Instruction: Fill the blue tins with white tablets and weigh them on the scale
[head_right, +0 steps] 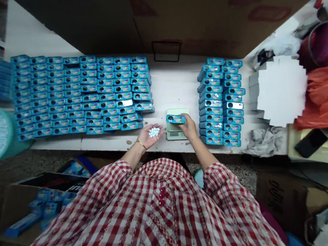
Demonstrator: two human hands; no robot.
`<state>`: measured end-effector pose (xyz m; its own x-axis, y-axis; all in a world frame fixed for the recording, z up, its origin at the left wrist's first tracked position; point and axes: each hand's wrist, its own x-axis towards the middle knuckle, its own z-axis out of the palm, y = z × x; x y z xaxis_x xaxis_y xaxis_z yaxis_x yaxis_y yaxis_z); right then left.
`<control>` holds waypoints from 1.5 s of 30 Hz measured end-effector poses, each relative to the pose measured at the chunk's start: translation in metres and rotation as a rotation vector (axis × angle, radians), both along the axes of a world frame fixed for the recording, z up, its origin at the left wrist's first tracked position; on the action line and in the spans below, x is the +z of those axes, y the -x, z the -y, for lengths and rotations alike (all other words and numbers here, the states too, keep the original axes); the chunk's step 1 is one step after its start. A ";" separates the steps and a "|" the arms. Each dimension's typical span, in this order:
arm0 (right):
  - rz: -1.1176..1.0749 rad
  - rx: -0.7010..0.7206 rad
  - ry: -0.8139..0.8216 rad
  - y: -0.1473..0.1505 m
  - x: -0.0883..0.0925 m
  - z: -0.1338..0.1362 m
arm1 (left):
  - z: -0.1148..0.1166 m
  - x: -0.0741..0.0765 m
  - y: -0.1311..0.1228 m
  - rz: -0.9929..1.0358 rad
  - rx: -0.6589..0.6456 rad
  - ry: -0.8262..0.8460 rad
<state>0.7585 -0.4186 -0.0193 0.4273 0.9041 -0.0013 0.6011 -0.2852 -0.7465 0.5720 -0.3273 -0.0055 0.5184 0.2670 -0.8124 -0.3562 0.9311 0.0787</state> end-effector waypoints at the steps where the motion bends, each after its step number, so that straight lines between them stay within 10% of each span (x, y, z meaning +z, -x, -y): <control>1: 0.080 0.068 -0.018 0.005 0.009 -0.001 | -0.002 -0.004 -0.004 0.004 0.018 0.001; 7: 0.633 0.545 0.005 0.040 0.073 -0.006 | -0.009 -0.012 -0.025 0.029 0.072 0.016; 12: 0.744 0.694 0.024 0.053 0.083 -0.012 | -0.010 -0.007 -0.034 0.012 0.044 0.051; 22: 0.543 0.380 0.028 0.030 0.074 -0.008 | -0.012 -0.013 -0.035 0.078 0.068 0.102; 28: -0.060 -0.051 -0.115 0.001 0.024 0.002 | -0.018 -0.012 -0.026 0.075 0.024 0.122; 34: -0.317 -0.179 -0.106 -0.005 -0.020 0.004 | -0.015 -0.006 -0.007 0.024 0.030 0.110; 45: 0.120 0.214 -0.149 0.032 0.044 0.079 | 0.023 0.013 0.042 -0.064 -0.007 0.152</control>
<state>0.7262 -0.4980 0.0247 0.2156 0.9602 0.1773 0.7223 -0.0347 -0.6907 0.5295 -0.3505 0.0070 0.4654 0.1353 -0.8747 -0.3483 0.9365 -0.0405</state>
